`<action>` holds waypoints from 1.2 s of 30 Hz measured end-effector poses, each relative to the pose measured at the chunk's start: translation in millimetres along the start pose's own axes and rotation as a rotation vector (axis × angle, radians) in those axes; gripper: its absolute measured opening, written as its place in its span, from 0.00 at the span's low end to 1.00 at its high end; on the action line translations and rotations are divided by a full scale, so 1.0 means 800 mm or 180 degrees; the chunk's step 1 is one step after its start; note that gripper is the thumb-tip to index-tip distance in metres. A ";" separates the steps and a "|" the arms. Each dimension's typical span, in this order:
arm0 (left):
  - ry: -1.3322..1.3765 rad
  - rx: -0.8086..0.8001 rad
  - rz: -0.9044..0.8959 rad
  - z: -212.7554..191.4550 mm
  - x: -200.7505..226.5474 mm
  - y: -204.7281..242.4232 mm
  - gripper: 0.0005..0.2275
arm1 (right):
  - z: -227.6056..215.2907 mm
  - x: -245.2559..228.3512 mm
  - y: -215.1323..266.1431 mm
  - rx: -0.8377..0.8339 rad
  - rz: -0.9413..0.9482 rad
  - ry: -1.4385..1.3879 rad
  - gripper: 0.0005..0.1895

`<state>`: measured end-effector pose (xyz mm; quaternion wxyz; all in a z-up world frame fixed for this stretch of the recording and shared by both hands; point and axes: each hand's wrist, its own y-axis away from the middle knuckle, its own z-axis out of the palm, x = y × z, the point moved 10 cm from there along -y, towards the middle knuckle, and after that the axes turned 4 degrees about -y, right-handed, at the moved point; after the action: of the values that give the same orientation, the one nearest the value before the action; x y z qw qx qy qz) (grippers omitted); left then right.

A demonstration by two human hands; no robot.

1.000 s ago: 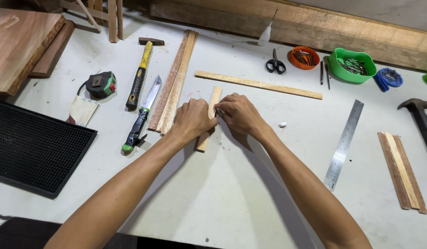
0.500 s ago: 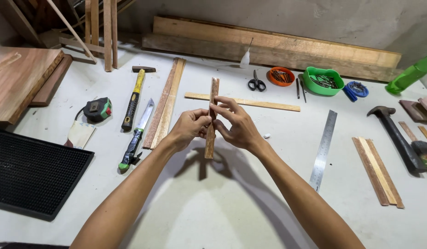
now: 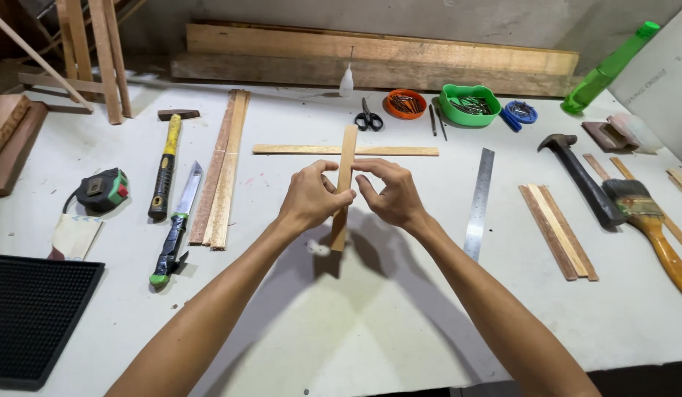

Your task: Building a small wooden frame by measuring, cutting, and nailing wooden strips.

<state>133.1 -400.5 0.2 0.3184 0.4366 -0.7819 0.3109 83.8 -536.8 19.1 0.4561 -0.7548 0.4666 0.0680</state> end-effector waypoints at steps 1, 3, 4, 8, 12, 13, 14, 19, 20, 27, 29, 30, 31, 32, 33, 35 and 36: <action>0.0015 -0.0018 0.0006 0.006 0.002 -0.006 0.27 | -0.009 0.005 -0.001 0.0000 0.0018 0.0017 0.15; -0.0176 -0.0272 -0.0108 0.023 0.002 -0.023 0.24 | -0.001 0.021 -0.006 -0.0690 0.0022 0.0751 0.19; -0.0168 -0.0265 -0.0111 0.022 0.008 -0.031 0.24 | -0.007 0.023 -0.012 -0.0699 0.0017 0.0754 0.19; -0.0315 -0.0382 -0.0616 0.031 -0.002 -0.059 0.21 | 0.003 0.041 -0.026 -0.1486 -0.0052 0.1087 0.29; -0.0983 -0.0365 -0.0675 0.042 -0.014 -0.086 0.08 | 0.021 0.081 -0.035 -0.1911 0.0123 0.1198 0.33; -0.0982 -0.0362 -0.0700 0.048 -0.023 -0.091 0.08 | 0.027 0.092 -0.033 -0.1929 0.0115 0.1182 0.33; -0.0979 -0.0324 -0.0684 0.053 -0.031 -0.096 0.08 | 0.032 0.100 -0.032 -0.1926 0.0027 0.1187 0.32; -0.0912 -0.0321 -0.0729 0.086 -0.062 -0.104 0.09 | 0.053 0.142 -0.016 -0.1971 -0.0030 0.1105 0.31; -0.0876 -0.0365 -0.0771 0.094 -0.066 -0.103 0.09 | 0.054 0.145 -0.012 -0.1977 -0.0082 0.1079 0.31; -0.0943 -0.0449 -0.0803 0.109 -0.064 -0.099 0.09 | 0.058 0.165 0.000 -0.1973 -0.0022 0.0911 0.26; -0.0917 -0.0470 -0.0803 0.110 -0.064 -0.099 0.08 | 0.059 0.168 0.000 -0.1970 -0.0023 0.0907 0.26; -0.0898 -0.0479 -0.0788 0.110 -0.063 -0.099 0.08 | 0.060 0.168 -0.001 -0.1953 -0.0033 0.0913 0.25; -0.0904 -0.0483 -0.0793 0.112 -0.066 -0.099 0.08 | 0.061 0.167 -0.001 -0.1952 -0.0032 0.0904 0.25; -0.0949 -0.0461 -0.0750 0.113 -0.068 -0.100 0.09 | 0.061 0.167 -0.001 -0.1959 -0.0010 0.0925 0.24; -0.0994 -0.0439 -0.0707 0.113 -0.069 -0.101 0.09 | 0.062 0.167 -0.002 -0.1967 0.0013 0.0946 0.24; -0.1076 -0.0531 -0.0742 0.110 -0.064 -0.101 0.12 | 0.061 0.169 -0.004 -0.1955 0.0049 0.0897 0.24; -0.1153 -0.0623 -0.0784 0.109 -0.062 -0.101 0.15 | 0.061 0.171 -0.005 -0.1950 0.0084 0.0846 0.24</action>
<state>205.1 -477.1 -74.2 0.2493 0.5444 -0.7934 0.1091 178.3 -587.2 -78.8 0.1422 -0.8529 0.4896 0.1121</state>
